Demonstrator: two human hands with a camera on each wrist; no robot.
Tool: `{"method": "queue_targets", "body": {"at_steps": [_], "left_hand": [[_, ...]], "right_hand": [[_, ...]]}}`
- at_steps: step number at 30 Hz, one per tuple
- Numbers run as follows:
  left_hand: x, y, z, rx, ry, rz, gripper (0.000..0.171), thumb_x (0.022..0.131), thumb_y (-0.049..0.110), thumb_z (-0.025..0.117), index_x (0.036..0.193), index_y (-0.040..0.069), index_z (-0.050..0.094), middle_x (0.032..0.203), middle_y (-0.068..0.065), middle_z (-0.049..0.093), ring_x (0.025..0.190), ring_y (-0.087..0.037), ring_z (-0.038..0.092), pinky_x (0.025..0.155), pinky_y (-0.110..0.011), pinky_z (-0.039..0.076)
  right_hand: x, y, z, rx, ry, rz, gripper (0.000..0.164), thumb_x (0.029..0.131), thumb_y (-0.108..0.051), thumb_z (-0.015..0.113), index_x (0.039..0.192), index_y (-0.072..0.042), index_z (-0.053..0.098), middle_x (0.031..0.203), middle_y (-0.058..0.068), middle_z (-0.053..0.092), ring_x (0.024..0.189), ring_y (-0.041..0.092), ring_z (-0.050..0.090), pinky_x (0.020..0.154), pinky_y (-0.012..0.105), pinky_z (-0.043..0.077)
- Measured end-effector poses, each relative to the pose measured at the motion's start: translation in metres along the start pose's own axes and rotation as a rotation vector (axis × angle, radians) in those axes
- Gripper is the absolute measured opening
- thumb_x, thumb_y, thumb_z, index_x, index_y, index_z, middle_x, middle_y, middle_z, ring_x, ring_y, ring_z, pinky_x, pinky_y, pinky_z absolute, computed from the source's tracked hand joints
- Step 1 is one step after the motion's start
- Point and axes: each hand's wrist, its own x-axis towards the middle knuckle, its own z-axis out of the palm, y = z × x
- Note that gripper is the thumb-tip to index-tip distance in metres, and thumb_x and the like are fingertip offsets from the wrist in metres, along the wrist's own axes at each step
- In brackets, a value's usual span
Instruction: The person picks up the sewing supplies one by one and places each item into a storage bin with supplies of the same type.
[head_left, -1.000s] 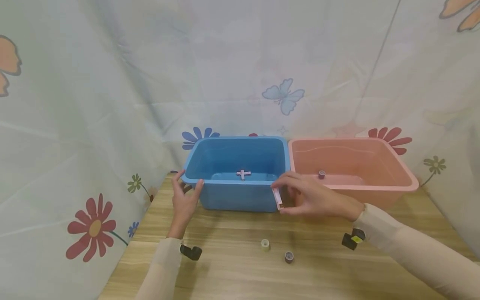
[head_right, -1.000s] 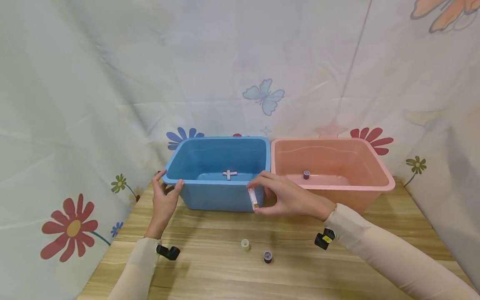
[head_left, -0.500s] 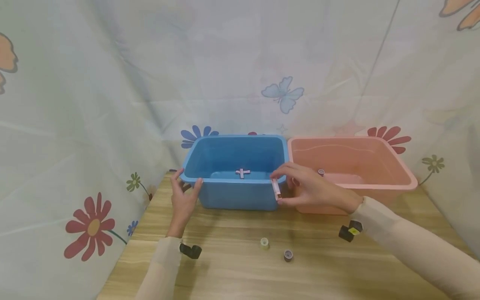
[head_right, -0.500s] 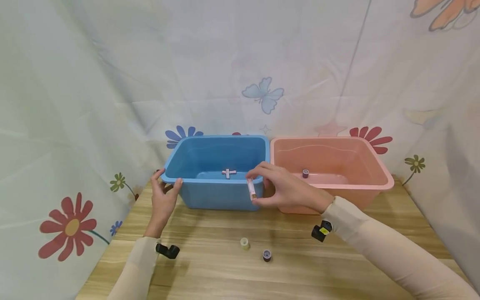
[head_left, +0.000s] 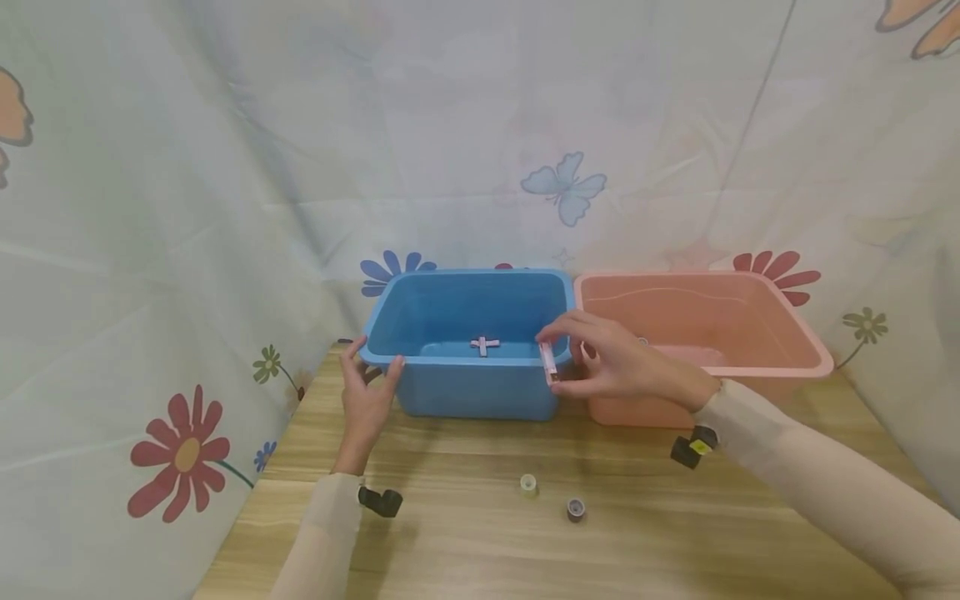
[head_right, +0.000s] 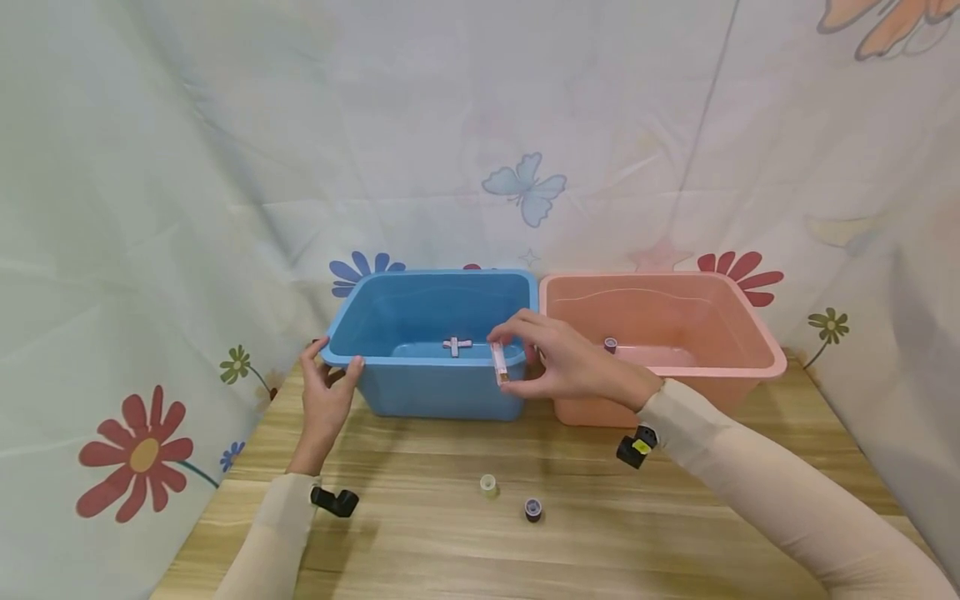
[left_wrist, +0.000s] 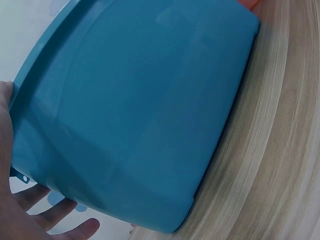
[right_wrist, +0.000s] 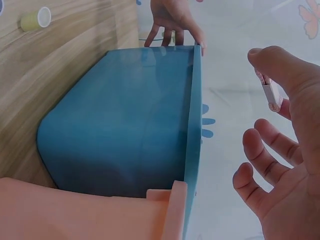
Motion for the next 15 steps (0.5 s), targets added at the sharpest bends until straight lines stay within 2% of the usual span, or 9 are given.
{"method": "queue_targets", "body": {"at_steps": [3, 9, 15], "left_hand": [[0.004, -0.009, 0.0, -0.015, 0.002, -0.002, 0.078, 0.097, 0.032, 0.071, 0.157, 0.011, 0.026, 0.156, -0.028, 0.038, 0.13, -0.053, 0.05, 0.096, -0.063, 0.05], [0.014, -0.038, 0.002, -0.012, 0.011, -0.011, 0.08, 0.095, 0.044, 0.073, 0.157, 0.027, 0.026, 0.158, -0.019, 0.039, 0.131, -0.044, 0.052, 0.097, -0.062, 0.05], [0.015, -0.043, 0.003, -0.002, 0.026, 0.015, 0.078, 0.093, 0.049, 0.073, 0.155, 0.03, 0.028, 0.156, -0.017, 0.042, 0.128, -0.041, 0.054, 0.095, -0.062, 0.052]], "right_hand": [[0.003, 0.001, -0.003, -0.011, 0.005, -0.006, 0.058, 0.083, -0.03, 0.088, 0.133, -0.018, 0.061, 0.116, -0.006, 0.061, 0.085, 0.017, 0.058, 0.064, 0.04, 0.056], [0.008, 0.003, -0.008, -0.041, 0.021, -0.026, 0.057, 0.082, -0.031, 0.089, 0.131, -0.02, 0.062, 0.108, -0.008, 0.058, 0.081, 0.016, 0.058, 0.061, 0.031, 0.05], [0.013, 0.007, -0.013, -0.053, 0.021, -0.026, 0.055, 0.084, -0.031, 0.087, 0.131, -0.018, 0.062, 0.109, -0.005, 0.061, 0.082, 0.019, 0.059, 0.064, 0.032, 0.051]]}}
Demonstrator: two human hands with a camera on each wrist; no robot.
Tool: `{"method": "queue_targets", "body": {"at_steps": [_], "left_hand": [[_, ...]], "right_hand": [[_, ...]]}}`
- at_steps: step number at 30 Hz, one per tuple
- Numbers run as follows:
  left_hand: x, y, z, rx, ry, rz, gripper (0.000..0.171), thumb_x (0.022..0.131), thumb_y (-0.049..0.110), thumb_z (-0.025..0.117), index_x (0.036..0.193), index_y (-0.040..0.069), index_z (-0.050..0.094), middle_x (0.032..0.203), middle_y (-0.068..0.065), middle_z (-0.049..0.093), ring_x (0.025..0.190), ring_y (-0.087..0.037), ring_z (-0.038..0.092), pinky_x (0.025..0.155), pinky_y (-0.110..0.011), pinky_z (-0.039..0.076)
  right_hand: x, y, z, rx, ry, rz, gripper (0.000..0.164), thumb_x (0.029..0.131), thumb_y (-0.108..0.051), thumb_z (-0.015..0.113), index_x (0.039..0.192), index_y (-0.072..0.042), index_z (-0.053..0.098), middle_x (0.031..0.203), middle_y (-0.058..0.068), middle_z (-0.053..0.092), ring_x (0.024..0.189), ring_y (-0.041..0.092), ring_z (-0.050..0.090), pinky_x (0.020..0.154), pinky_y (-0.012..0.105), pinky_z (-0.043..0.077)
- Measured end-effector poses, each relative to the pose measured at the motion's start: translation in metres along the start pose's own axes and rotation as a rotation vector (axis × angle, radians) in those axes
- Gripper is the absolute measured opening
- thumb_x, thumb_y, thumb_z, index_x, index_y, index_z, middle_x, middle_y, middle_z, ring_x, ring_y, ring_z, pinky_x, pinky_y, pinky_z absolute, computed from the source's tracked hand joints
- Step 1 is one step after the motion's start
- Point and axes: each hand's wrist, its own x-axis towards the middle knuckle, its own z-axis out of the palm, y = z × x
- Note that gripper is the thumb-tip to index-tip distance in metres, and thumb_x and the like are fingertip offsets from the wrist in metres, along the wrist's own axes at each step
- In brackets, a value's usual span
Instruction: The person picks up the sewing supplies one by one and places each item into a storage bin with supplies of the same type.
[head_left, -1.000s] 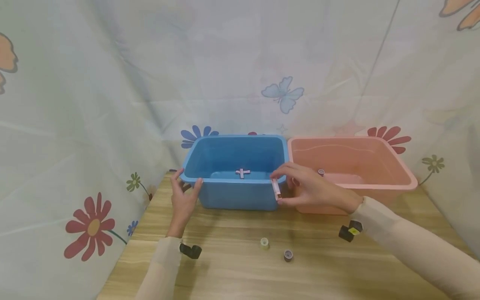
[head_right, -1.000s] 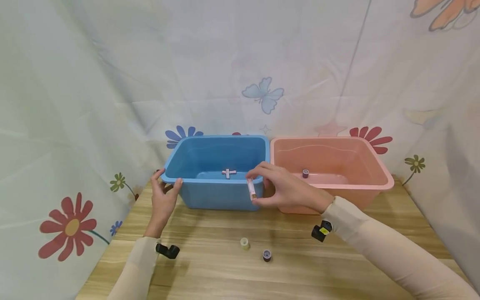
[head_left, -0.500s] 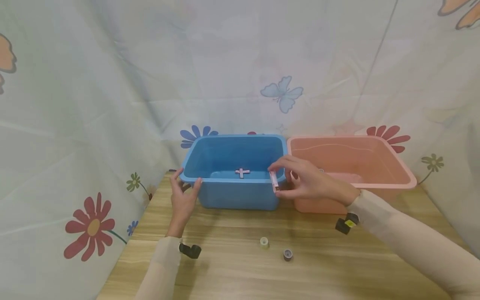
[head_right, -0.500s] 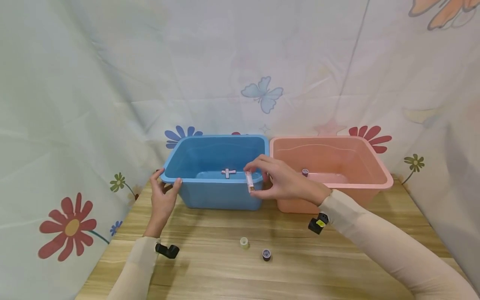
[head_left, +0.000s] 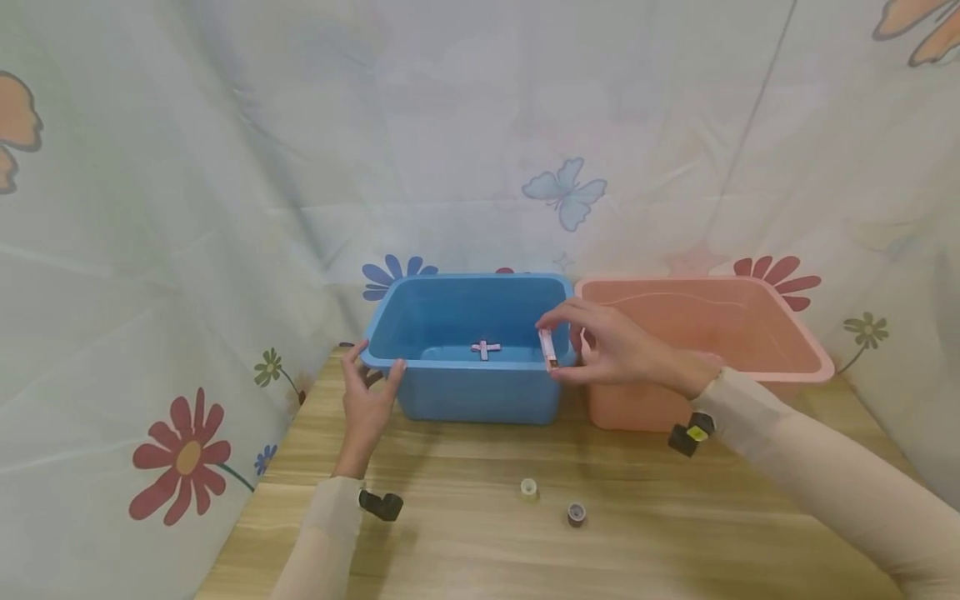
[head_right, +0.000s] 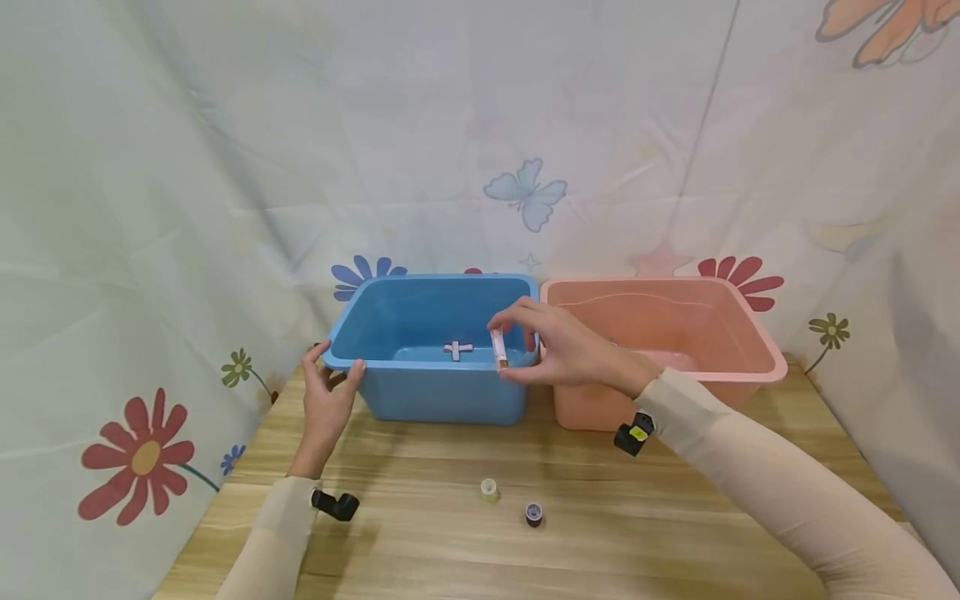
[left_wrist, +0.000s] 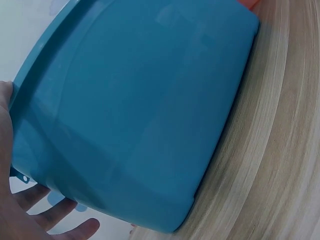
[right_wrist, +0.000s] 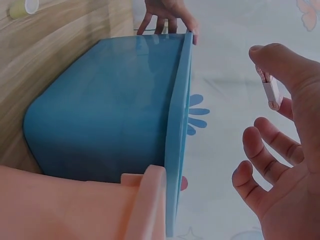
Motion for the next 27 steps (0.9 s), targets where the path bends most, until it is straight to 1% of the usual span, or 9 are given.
{"method": "queue_targets", "body": {"at_steps": [7, 11, 13, 16, 18, 20, 22, 25, 27], "left_hand": [[0.0, 0.0, 0.0, -0.002, -0.004, 0.0, 0.078, 0.093, 0.048, 0.073, 0.155, 0.03, 0.028, 0.157, -0.017, 0.042, 0.128, -0.042, 0.054, 0.095, -0.062, 0.052], [0.0, 0.003, -0.001, -0.007, -0.013, -0.014, 0.079, 0.094, 0.044, 0.073, 0.157, 0.029, 0.027, 0.158, -0.018, 0.039, 0.13, -0.044, 0.053, 0.097, -0.061, 0.051], [-0.001, 0.008, -0.002, -0.01, -0.019, -0.015, 0.079, 0.096, 0.04, 0.073, 0.157, 0.025, 0.026, 0.159, -0.021, 0.038, 0.131, -0.046, 0.052, 0.097, -0.062, 0.05], [-0.007, 0.026, -0.003, -0.005, -0.024, -0.015, 0.078, 0.097, 0.034, 0.072, 0.158, 0.015, 0.025, 0.157, -0.026, 0.038, 0.131, -0.05, 0.051, 0.097, -0.062, 0.05], [-0.011, 0.036, -0.003, -0.004, -0.031, -0.019, 0.078, 0.098, 0.033, 0.07, 0.157, 0.011, 0.025, 0.156, -0.029, 0.037, 0.13, -0.053, 0.05, 0.097, -0.063, 0.05], [-0.011, 0.034, -0.002, -0.002, -0.027, -0.021, 0.079, 0.097, 0.035, 0.07, 0.158, 0.014, 0.024, 0.157, -0.027, 0.038, 0.131, -0.051, 0.05, 0.097, -0.063, 0.05], [-0.012, 0.037, -0.002, -0.005, -0.028, -0.027, 0.079, 0.098, 0.035, 0.069, 0.158, 0.015, 0.023, 0.157, -0.027, 0.037, 0.132, -0.052, 0.049, 0.098, -0.064, 0.049], [-0.013, 0.039, -0.003, -0.005, -0.02, -0.018, 0.077, 0.098, 0.035, 0.07, 0.157, 0.015, 0.025, 0.157, -0.026, 0.038, 0.131, -0.051, 0.05, 0.098, -0.063, 0.049], [-0.017, 0.049, -0.003, -0.003, -0.024, -0.018, 0.076, 0.098, 0.032, 0.07, 0.156, 0.01, 0.026, 0.156, -0.029, 0.038, 0.13, -0.053, 0.05, 0.097, -0.063, 0.05]], "right_hand": [[0.007, 0.002, -0.003, -0.026, 0.002, 0.02, 0.056, 0.084, -0.035, 0.087, 0.132, -0.02, 0.063, 0.107, -0.008, 0.06, 0.081, 0.018, 0.058, 0.059, 0.028, 0.047], [0.011, 0.004, -0.004, -0.04, 0.007, 0.004, 0.055, 0.084, -0.034, 0.086, 0.132, -0.018, 0.064, 0.105, -0.008, 0.061, 0.078, 0.015, 0.056, 0.059, 0.03, 0.046], [0.013, 0.004, -0.005, -0.042, 0.007, 0.001, 0.054, 0.085, -0.033, 0.086, 0.132, -0.017, 0.064, 0.105, -0.007, 0.061, 0.078, 0.015, 0.055, 0.061, 0.032, 0.047], [0.015, 0.003, -0.006, -0.041, 0.003, 0.009, 0.054, 0.085, -0.033, 0.086, 0.131, -0.016, 0.064, 0.102, -0.006, 0.06, 0.079, 0.017, 0.055, 0.063, 0.033, 0.047], [0.016, 0.002, -0.006, -0.04, -0.001, 0.015, 0.055, 0.084, -0.033, 0.086, 0.132, -0.016, 0.064, 0.102, -0.006, 0.06, 0.079, 0.019, 0.056, 0.064, 0.032, 0.047], [0.017, 0.002, -0.006, -0.039, -0.003, 0.02, 0.056, 0.084, -0.033, 0.087, 0.132, -0.016, 0.064, 0.102, -0.006, 0.06, 0.08, 0.019, 0.056, 0.064, 0.032, 0.047], [0.018, 0.002, -0.007, -0.038, -0.008, 0.03, 0.056, 0.084, -0.035, 0.086, 0.132, -0.017, 0.064, 0.105, -0.006, 0.061, 0.08, 0.018, 0.056, 0.065, 0.032, 0.047], [0.021, 0.003, -0.007, -0.032, -0.013, 0.045, 0.057, 0.084, -0.036, 0.086, 0.133, -0.017, 0.064, 0.109, -0.006, 0.062, 0.081, 0.017, 0.056, 0.066, 0.034, 0.049], [0.023, 0.003, -0.008, -0.027, -0.018, 0.049, 0.057, 0.085, -0.037, 0.086, 0.134, -0.017, 0.063, 0.111, -0.005, 0.062, 0.081, 0.017, 0.056, 0.066, 0.034, 0.049]]}}
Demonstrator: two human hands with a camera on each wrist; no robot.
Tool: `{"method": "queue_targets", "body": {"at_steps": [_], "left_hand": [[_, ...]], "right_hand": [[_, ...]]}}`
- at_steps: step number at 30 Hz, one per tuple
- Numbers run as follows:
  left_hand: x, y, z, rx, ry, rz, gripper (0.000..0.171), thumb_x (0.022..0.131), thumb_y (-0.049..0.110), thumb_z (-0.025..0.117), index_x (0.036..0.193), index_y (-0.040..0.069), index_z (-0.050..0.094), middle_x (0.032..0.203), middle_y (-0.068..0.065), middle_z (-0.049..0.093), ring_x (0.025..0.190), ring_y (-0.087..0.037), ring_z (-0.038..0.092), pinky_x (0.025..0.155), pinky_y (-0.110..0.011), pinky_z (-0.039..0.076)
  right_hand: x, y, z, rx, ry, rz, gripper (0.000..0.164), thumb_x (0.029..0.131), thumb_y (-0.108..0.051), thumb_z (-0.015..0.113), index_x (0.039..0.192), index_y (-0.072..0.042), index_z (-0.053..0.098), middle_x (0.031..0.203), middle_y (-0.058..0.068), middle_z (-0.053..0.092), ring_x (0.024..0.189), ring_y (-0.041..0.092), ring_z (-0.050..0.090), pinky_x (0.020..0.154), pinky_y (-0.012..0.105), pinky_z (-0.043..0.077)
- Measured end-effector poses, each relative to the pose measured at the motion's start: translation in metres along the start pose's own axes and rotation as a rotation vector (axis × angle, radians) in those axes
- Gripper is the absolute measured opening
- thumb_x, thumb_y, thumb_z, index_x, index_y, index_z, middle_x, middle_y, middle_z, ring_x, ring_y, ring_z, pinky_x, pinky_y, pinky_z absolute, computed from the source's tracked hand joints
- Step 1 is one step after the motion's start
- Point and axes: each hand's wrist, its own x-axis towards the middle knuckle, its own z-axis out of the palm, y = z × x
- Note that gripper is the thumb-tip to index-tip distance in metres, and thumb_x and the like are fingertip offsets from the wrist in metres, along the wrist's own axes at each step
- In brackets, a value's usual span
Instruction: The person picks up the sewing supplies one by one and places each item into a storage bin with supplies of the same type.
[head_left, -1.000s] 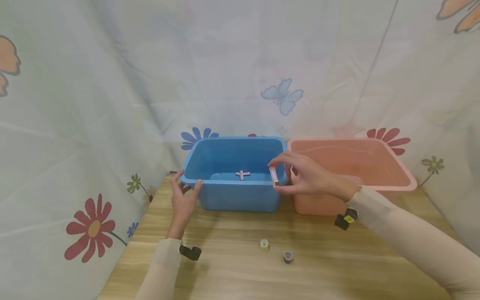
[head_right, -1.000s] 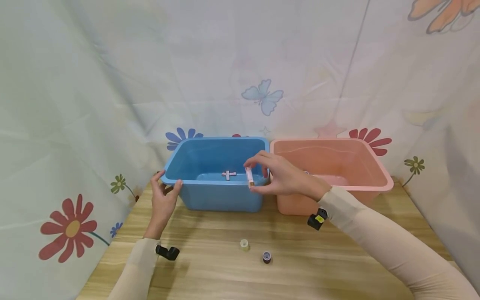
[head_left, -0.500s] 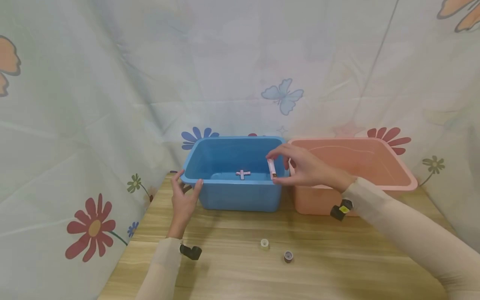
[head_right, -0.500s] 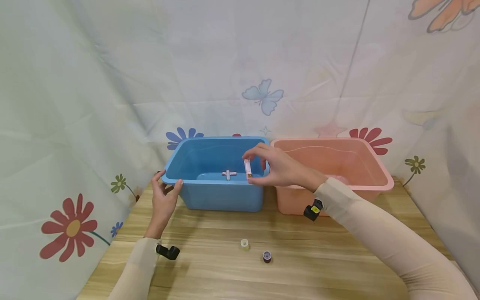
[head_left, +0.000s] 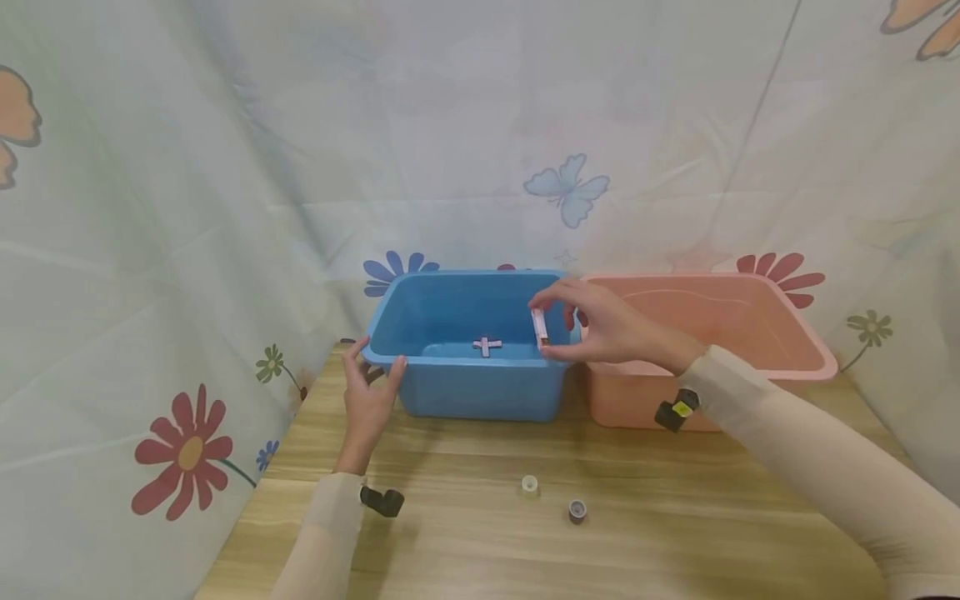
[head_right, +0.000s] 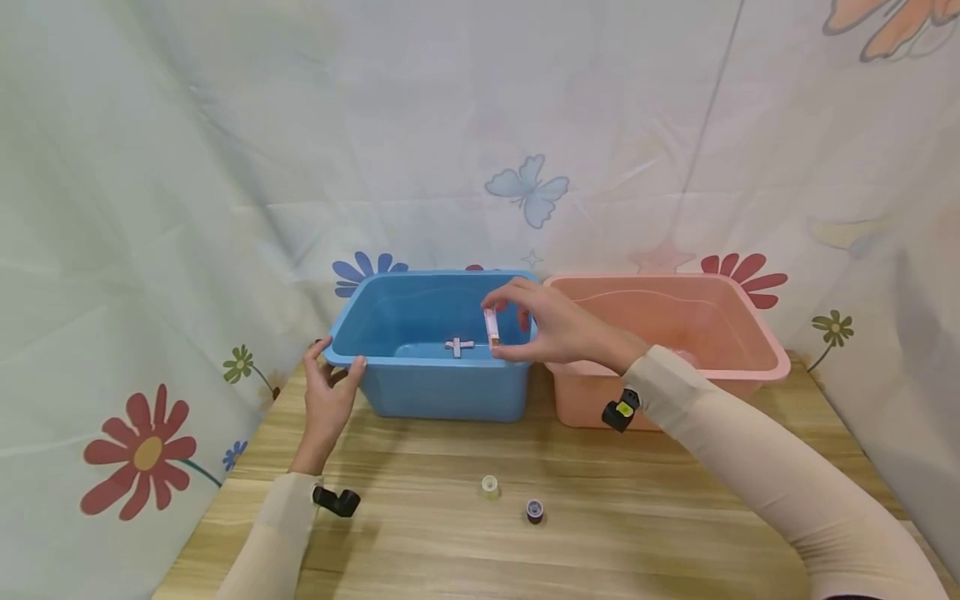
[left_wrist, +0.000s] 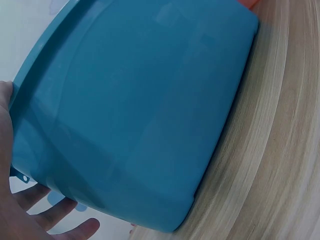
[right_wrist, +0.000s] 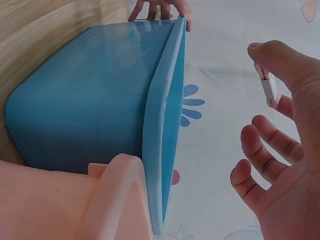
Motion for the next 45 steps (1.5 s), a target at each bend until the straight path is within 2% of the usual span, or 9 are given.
{"method": "queue_targets", "body": {"at_steps": [8, 13, 17, 24, 28, 34, 45], "left_hand": [[0.0, 0.001, -0.001, -0.002, -0.012, 0.006, 0.076, 0.098, 0.032, 0.07, 0.156, 0.01, 0.026, 0.157, -0.029, 0.037, 0.13, -0.052, 0.05, 0.097, -0.063, 0.05], [0.0, 0.0, -0.001, 0.002, -0.012, 0.002, 0.076, 0.098, 0.033, 0.069, 0.157, 0.011, 0.025, 0.157, -0.029, 0.037, 0.131, -0.053, 0.049, 0.098, -0.064, 0.049], [0.002, -0.005, -0.001, 0.002, -0.012, -0.001, 0.076, 0.098, 0.032, 0.069, 0.156, 0.011, 0.025, 0.157, -0.029, 0.037, 0.131, -0.052, 0.049, 0.098, -0.064, 0.049], [0.015, -0.036, 0.001, -0.013, 0.004, -0.009, 0.078, 0.096, 0.038, 0.073, 0.157, 0.023, 0.026, 0.159, -0.022, 0.037, 0.131, -0.046, 0.051, 0.098, -0.062, 0.05], [0.018, -0.046, 0.001, -0.008, 0.012, 0.009, 0.078, 0.095, 0.044, 0.073, 0.156, 0.029, 0.027, 0.159, -0.017, 0.039, 0.13, -0.042, 0.053, 0.097, -0.061, 0.051], [0.017, -0.049, 0.003, 0.004, 0.029, 0.028, 0.077, 0.093, 0.05, 0.074, 0.154, 0.032, 0.03, 0.157, -0.016, 0.042, 0.128, -0.041, 0.055, 0.095, -0.061, 0.052], [0.017, -0.05, 0.003, 0.001, 0.033, 0.009, 0.078, 0.091, 0.052, 0.075, 0.153, 0.036, 0.03, 0.156, -0.015, 0.043, 0.127, -0.039, 0.056, 0.094, -0.059, 0.053]], "right_hand": [[0.007, 0.0, 0.0, 0.021, -0.004, -0.027, 0.057, 0.085, -0.034, 0.086, 0.133, -0.015, 0.063, 0.115, -0.001, 0.064, 0.079, 0.024, 0.061, 0.065, 0.033, 0.049], [0.01, 0.002, 0.0, 0.019, -0.013, -0.017, 0.058, 0.084, -0.034, 0.086, 0.134, -0.017, 0.063, 0.116, -0.001, 0.063, 0.079, 0.017, 0.059, 0.063, 0.032, 0.048], [0.012, 0.004, 0.0, 0.022, -0.018, -0.01, 0.058, 0.085, -0.035, 0.086, 0.134, -0.017, 0.062, 0.115, -0.002, 0.062, 0.08, 0.018, 0.059, 0.063, 0.032, 0.049], [0.017, 0.003, -0.002, 0.033, -0.024, 0.01, 0.059, 0.084, -0.037, 0.086, 0.135, -0.019, 0.062, 0.116, -0.003, 0.061, 0.083, 0.02, 0.059, 0.063, 0.033, 0.049], [0.02, 0.003, -0.001, 0.035, -0.036, 0.027, 0.059, 0.085, -0.037, 0.086, 0.135, -0.019, 0.062, 0.116, -0.003, 0.061, 0.083, 0.019, 0.059, 0.064, 0.033, 0.05], [0.026, 0.006, 0.0, 0.027, -0.031, 0.027, 0.058, 0.085, -0.036, 0.085, 0.135, -0.018, 0.062, 0.114, -0.002, 0.06, 0.083, 0.021, 0.059, 0.067, 0.034, 0.049], [0.038, 0.016, 0.002, 0.035, -0.015, -0.004, 0.057, 0.085, -0.032, 0.086, 0.134, -0.015, 0.062, 0.114, 0.0, 0.062, 0.08, 0.019, 0.059, 0.071, 0.037, 0.052]]}}
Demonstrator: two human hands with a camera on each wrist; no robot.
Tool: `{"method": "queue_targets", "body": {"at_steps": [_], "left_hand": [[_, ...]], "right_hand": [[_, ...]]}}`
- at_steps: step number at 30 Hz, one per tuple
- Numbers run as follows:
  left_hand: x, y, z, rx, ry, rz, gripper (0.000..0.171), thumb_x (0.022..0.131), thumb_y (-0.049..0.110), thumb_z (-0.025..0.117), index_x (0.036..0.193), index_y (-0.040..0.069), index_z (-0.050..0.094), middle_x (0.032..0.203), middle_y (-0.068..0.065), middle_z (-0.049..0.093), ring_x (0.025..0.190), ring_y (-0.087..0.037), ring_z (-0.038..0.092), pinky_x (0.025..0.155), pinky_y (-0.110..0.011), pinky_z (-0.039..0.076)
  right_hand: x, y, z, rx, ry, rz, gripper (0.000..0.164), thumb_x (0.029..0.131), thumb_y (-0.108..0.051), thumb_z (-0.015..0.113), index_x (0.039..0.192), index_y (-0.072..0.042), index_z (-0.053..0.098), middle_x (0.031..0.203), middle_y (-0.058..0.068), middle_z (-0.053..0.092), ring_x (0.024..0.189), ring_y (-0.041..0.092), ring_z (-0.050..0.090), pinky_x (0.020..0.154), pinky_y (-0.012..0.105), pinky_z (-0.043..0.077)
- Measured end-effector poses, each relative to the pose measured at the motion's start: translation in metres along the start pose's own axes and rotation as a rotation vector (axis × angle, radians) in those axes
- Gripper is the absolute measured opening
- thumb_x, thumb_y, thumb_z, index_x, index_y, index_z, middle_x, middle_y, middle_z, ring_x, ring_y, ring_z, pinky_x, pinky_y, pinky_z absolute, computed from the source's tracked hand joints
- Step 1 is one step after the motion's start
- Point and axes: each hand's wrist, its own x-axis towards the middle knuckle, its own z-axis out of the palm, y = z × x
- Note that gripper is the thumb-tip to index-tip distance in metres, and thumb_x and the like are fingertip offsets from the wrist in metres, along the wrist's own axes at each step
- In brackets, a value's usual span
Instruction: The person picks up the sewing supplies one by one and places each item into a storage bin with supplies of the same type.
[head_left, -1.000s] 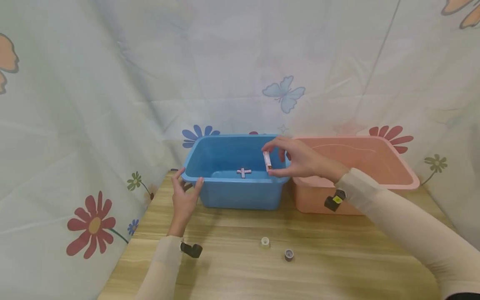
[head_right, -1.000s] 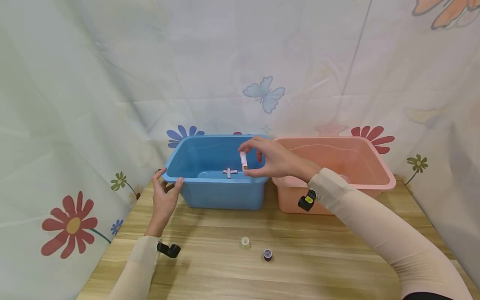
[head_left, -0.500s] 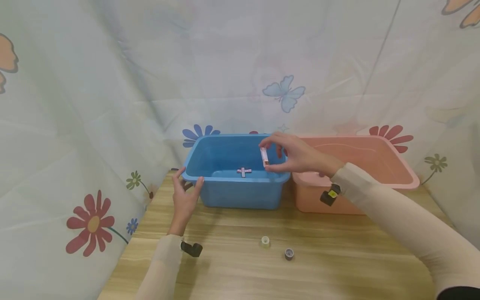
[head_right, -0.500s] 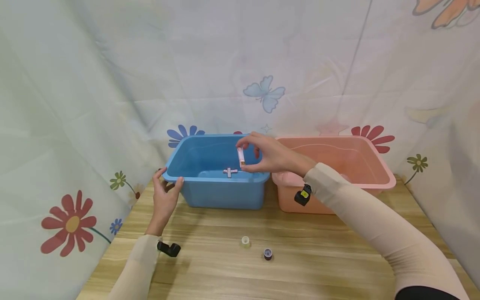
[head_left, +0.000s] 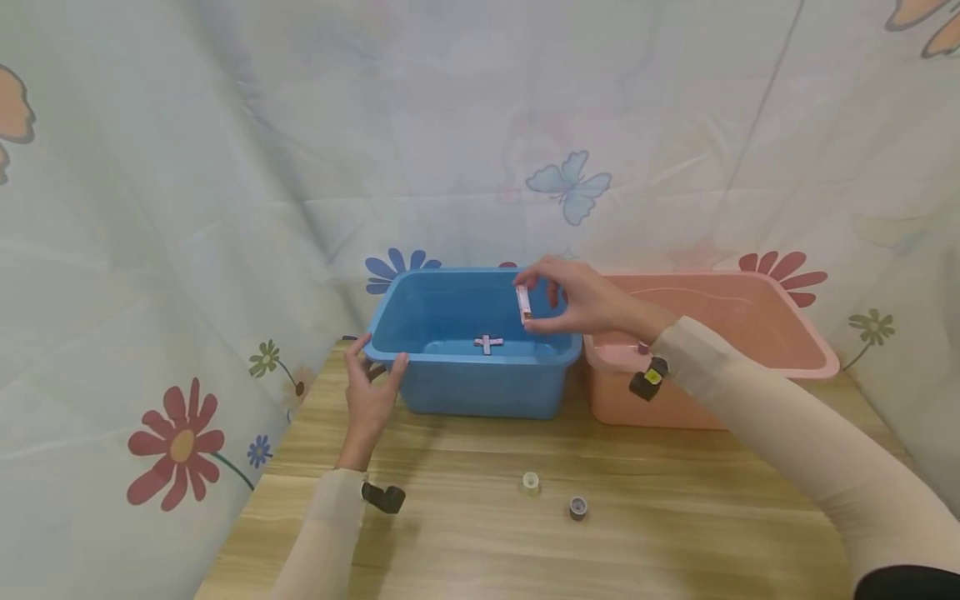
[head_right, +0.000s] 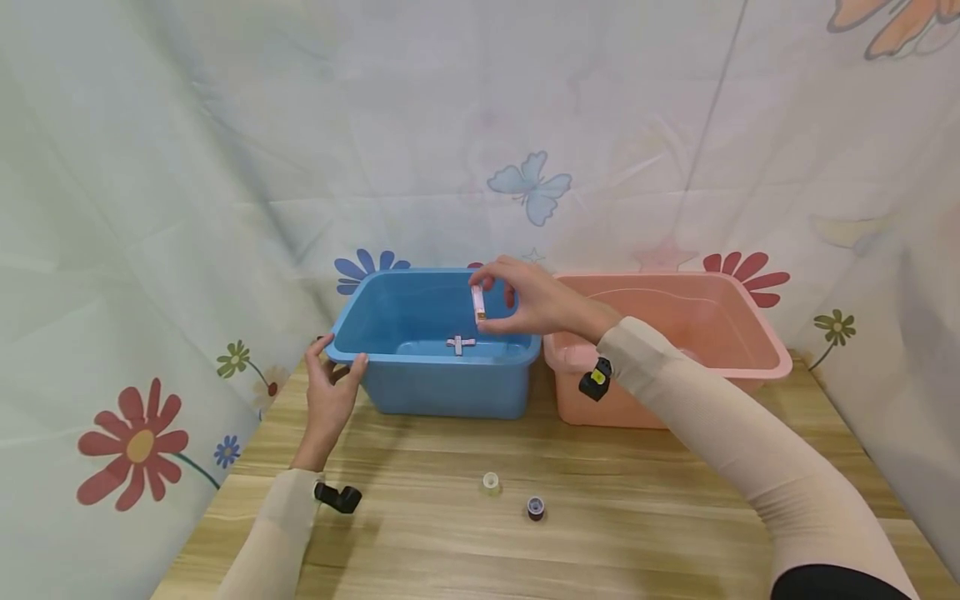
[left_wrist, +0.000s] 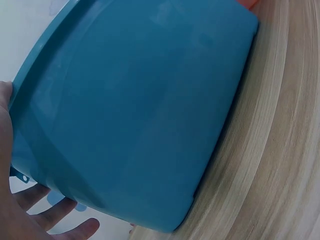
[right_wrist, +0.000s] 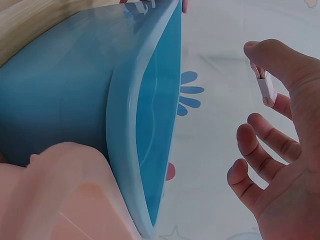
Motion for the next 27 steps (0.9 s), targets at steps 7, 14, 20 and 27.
{"method": "queue_targets", "body": {"at_steps": [7, 14, 20, 27], "left_hand": [[0.0, 0.001, 0.002, -0.002, -0.001, 0.0, 0.077, 0.091, 0.053, 0.075, 0.152, 0.035, 0.031, 0.156, -0.016, 0.043, 0.126, -0.04, 0.056, 0.094, -0.059, 0.053], [0.0, 0.002, 0.001, -0.01, 0.003, 0.007, 0.078, 0.092, 0.05, 0.075, 0.153, 0.032, 0.03, 0.156, -0.016, 0.043, 0.126, -0.04, 0.055, 0.094, -0.061, 0.052], [0.0, 0.0, 0.002, -0.005, 0.004, 0.01, 0.078, 0.092, 0.05, 0.074, 0.153, 0.032, 0.029, 0.157, -0.017, 0.042, 0.127, -0.041, 0.055, 0.094, -0.061, 0.052], [0.002, -0.002, 0.002, -0.003, -0.001, 0.018, 0.076, 0.094, 0.047, 0.073, 0.154, 0.032, 0.029, 0.158, -0.014, 0.041, 0.127, -0.04, 0.055, 0.094, -0.061, 0.052]], "right_hand": [[0.003, 0.003, -0.001, -0.012, -0.003, 0.038, 0.058, 0.084, -0.032, 0.087, 0.133, -0.015, 0.062, 0.114, 0.0, 0.062, 0.079, 0.016, 0.059, 0.071, 0.037, 0.053], [0.01, 0.007, 0.0, 0.014, -0.027, 0.059, 0.058, 0.084, -0.032, 0.087, 0.133, -0.013, 0.062, 0.116, 0.004, 0.063, 0.083, 0.026, 0.062, 0.075, 0.045, 0.055], [0.015, 0.011, 0.001, 0.009, -0.033, 0.089, 0.058, 0.084, -0.032, 0.087, 0.133, -0.014, 0.062, 0.116, 0.004, 0.063, 0.084, 0.025, 0.061, 0.074, 0.04, 0.055], [0.022, 0.012, 0.002, 0.02, -0.036, 0.117, 0.062, 0.084, -0.032, 0.086, 0.138, -0.015, 0.061, 0.117, 0.003, 0.062, 0.085, 0.027, 0.062, 0.076, 0.039, 0.056]]}}
